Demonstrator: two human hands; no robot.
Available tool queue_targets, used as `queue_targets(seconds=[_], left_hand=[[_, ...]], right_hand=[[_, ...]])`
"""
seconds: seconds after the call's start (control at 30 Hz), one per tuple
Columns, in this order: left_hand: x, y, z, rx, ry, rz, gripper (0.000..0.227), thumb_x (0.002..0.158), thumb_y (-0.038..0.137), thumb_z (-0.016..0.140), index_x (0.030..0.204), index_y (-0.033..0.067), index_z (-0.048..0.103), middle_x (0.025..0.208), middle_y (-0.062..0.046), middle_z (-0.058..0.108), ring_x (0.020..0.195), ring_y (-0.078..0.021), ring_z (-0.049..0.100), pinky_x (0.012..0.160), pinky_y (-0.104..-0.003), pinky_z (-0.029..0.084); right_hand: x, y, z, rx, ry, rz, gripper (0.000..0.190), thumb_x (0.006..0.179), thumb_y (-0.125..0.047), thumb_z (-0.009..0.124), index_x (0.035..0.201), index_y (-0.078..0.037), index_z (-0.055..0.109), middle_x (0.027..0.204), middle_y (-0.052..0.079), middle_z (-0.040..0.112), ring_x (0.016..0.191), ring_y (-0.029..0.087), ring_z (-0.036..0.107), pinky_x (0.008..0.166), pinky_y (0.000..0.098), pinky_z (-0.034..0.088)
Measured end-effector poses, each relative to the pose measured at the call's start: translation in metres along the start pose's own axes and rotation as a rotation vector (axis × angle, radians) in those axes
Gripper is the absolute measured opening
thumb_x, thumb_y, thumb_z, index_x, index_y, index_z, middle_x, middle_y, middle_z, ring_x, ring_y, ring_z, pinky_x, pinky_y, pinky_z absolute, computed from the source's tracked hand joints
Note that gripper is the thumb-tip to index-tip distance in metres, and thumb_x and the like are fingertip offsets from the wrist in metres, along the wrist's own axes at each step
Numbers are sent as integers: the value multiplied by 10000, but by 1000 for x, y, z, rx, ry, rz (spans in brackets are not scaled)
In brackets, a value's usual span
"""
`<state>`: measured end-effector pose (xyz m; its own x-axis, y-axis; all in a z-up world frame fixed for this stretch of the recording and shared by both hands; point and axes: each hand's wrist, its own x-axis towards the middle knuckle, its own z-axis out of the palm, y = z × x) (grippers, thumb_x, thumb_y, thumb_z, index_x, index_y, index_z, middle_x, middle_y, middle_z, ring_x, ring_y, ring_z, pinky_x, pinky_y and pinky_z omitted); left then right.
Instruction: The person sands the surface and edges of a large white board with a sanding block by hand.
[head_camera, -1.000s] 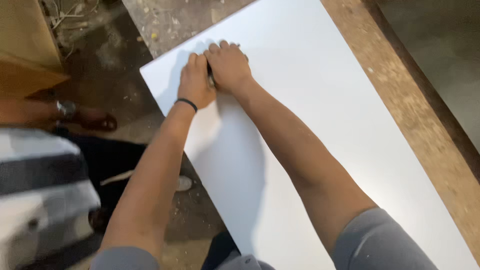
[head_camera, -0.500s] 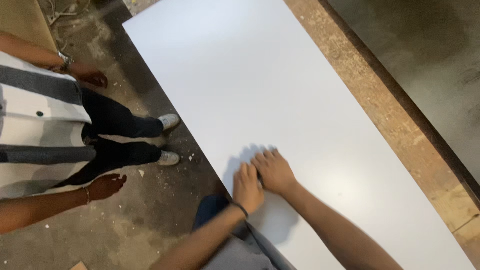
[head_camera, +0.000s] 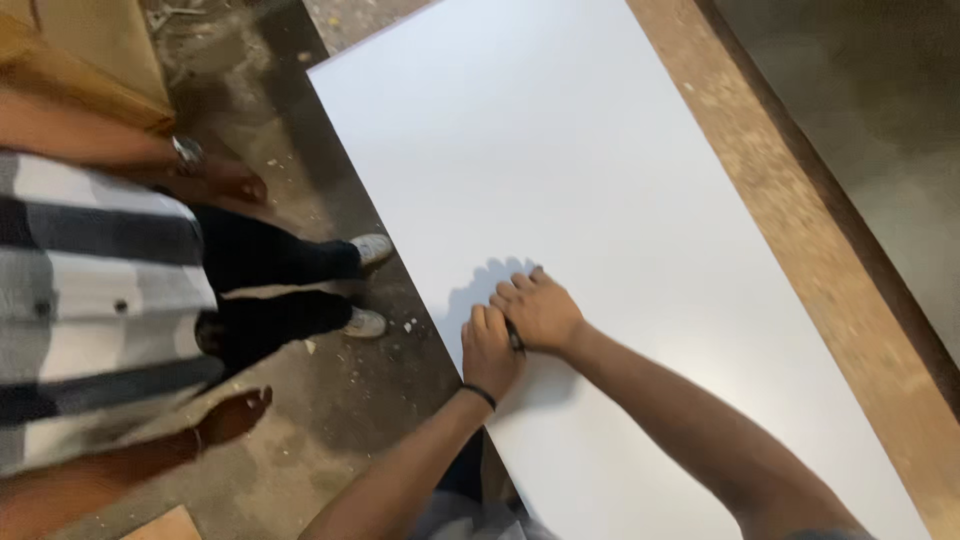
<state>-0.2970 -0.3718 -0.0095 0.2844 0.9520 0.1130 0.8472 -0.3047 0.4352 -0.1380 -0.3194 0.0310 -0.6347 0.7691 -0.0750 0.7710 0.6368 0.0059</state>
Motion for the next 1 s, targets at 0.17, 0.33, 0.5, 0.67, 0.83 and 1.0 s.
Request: queue_targets(seconds=[0.17, 0.33, 0.5, 0.67, 0.83, 1.0], left_hand=[[149, -72, -8, 7, 49, -132, 472, 682, 112, 828, 1040, 77, 524, 1047, -112, 510, 847, -356, 625, 786, -481, 471], [292, -133, -39, -75, 41, -304, 573, 631, 73, 873, 1044, 72, 476, 1121, -176, 522, 1028, -472, 634, 936, -548, 492], [400, -196, -67, -7, 57, -301, 548, 692, 43, 858, 1087, 73, 480, 1151, -174, 529, 1077, -485, 652, 964, -555, 522], [452, -252, -66, 91, 100, -142, 435, 680, 26, 748, 1018, 88, 480, 1130, -164, 542, 929, -479, 604, 813, -559, 514], [438, -257, -96, 31, -90, 24, 443, 739, -68, 770, 1041, 70, 477, 1165, -191, 490, 951, -483, 543, 800, -565, 486], [301, -197, -91, -28, -98, 74, 466, 730, -63, 817, 1099, 24, 547, 1137, -200, 553, 1027, -535, 691, 949, -586, 571]], right_hand=[[158, 86, -25, -65, -45, -86, 159, 1027, -251, 569, 1098, -198, 700, 1136, 14, 712, 1121, 276, 663, 1032, 534, 519], [308, 160, -28, -6, 38, -114, 128, 1026, -260, 595, 1109, -232, 688, 1110, 0, 702, 1138, 277, 652, 1067, 529, 525], [430, 204, -24, -80, 47, -90, 124, 1012, -254, 616, 1112, -255, 689, 1153, -44, 723, 1158, 244, 669, 1023, 481, 557], [484, 225, -10, 124, 76, 25, 447, 833, -204, 713, 1279, -193, 733, 1256, 29, 713, 1177, 315, 649, 1037, 446, 506], [463, 186, 6, -27, 304, 251, 207, 912, -215, 675, 1114, -207, 715, 1092, 40, 731, 1091, 321, 683, 918, 486, 535], [324, 104, -19, -60, 90, 249, 176, 1055, -231, 580, 1167, -202, 713, 1101, 17, 687, 1107, 292, 678, 849, 503, 578]])
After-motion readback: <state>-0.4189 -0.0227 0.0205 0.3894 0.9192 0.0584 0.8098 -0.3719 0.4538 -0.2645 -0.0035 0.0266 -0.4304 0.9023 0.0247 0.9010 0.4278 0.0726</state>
